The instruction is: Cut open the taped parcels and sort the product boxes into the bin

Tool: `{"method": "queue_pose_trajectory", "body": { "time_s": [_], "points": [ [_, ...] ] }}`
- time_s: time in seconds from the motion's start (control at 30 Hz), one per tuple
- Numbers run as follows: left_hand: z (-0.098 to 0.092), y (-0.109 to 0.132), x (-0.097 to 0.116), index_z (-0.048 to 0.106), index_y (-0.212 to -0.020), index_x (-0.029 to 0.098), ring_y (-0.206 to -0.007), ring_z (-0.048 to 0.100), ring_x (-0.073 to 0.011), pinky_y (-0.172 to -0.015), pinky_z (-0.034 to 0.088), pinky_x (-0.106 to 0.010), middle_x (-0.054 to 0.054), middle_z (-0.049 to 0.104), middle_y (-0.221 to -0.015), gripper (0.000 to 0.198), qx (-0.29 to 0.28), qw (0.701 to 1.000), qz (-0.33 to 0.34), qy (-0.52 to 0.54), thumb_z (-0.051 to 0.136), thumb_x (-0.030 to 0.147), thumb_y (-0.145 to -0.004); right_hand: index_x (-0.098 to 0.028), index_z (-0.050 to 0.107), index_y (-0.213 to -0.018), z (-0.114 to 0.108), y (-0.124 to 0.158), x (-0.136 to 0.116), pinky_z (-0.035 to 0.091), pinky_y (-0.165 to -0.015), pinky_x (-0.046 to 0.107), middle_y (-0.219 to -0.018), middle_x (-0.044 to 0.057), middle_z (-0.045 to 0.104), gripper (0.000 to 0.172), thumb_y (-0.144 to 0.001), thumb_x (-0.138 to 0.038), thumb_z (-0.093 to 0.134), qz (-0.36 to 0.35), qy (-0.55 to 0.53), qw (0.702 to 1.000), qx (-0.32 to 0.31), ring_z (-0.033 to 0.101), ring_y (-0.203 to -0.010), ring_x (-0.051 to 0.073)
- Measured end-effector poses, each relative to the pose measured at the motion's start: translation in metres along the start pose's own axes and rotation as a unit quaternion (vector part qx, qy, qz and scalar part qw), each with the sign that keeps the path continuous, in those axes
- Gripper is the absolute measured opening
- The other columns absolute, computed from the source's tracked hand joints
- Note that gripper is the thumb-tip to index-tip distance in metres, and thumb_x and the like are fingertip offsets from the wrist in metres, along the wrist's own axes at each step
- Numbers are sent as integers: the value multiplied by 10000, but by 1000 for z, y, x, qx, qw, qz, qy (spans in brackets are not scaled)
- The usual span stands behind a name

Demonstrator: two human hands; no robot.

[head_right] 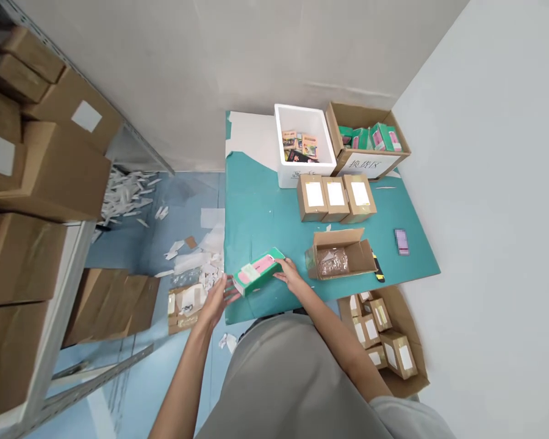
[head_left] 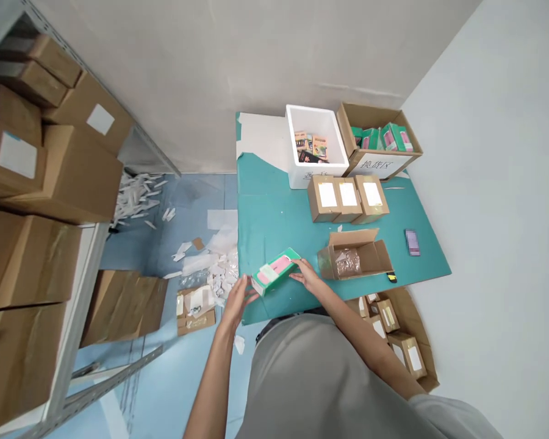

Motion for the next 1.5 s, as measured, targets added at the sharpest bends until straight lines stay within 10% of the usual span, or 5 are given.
{"method": "queue_pose_trajectory", "body": {
  "time_s": [0.23,0.67,1.03,1.3,1.5],
  "points": [
    [38,10,-44,575,-921,258,-945,805,-239,-965,692,-402,-47,781,-969,877,-61,993,-95,38,1120,737,-428,-261,726,-1279,28,-10,-42,646,-834,202,-1286,19,806,388,-893,-232,760,-101,33,994,-11,752,-1158,194],
    [87,-12,39,620,-1358,274,-1154,805,-289,-991,653,-407,-108,802,-1308,928,-89,993,67,28,1039,729,-666,-294,577,-1704,40,46,-92,633,-1195,525,-1622,101,710,910,-888,-541,896,-286,139,937,-143,744,-1364,334],
    [315,-14,133,565,-1440,333,-1293,773,-303,-1132,623,-474,-104,761,-1459,764,-220,961,162,-44,920,699,-871,-331,477,-1805,-123,98,-222,608,-1247,534,-1701,84,659,901,-1021,-647,789,-391,92,910,-100,734,-1437,345],
    [495,-48,170,594,-1373,298,-1418,711,-349,-1135,630,-503,-134,757,-1496,730,-235,948,192,-99,914,720,-870,-286,573,-1745,-262,39,-344,607,-1247,528,-1671,107,686,934,-941,-655,874,-431,21,896,-101,708,-1474,368],
    [594,-93,208,603,-1409,262,-1434,707,-369,-1200,601,-558,-162,773,-1471,745,-212,944,236,-89,884,736,-908,-258,616,-1651,-316,-22,-426,572,-1270,509,-1681,159,660,915,-933,-789,816,-474,-22,878,-61,659,-1518,359]
  ]
}}
Point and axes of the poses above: each hand's wrist, its own y-axis away from the middle knuckle, its own z-axis out of the palm, x = y × z, the point moved 10 cm from there along -y, towards the middle knuckle
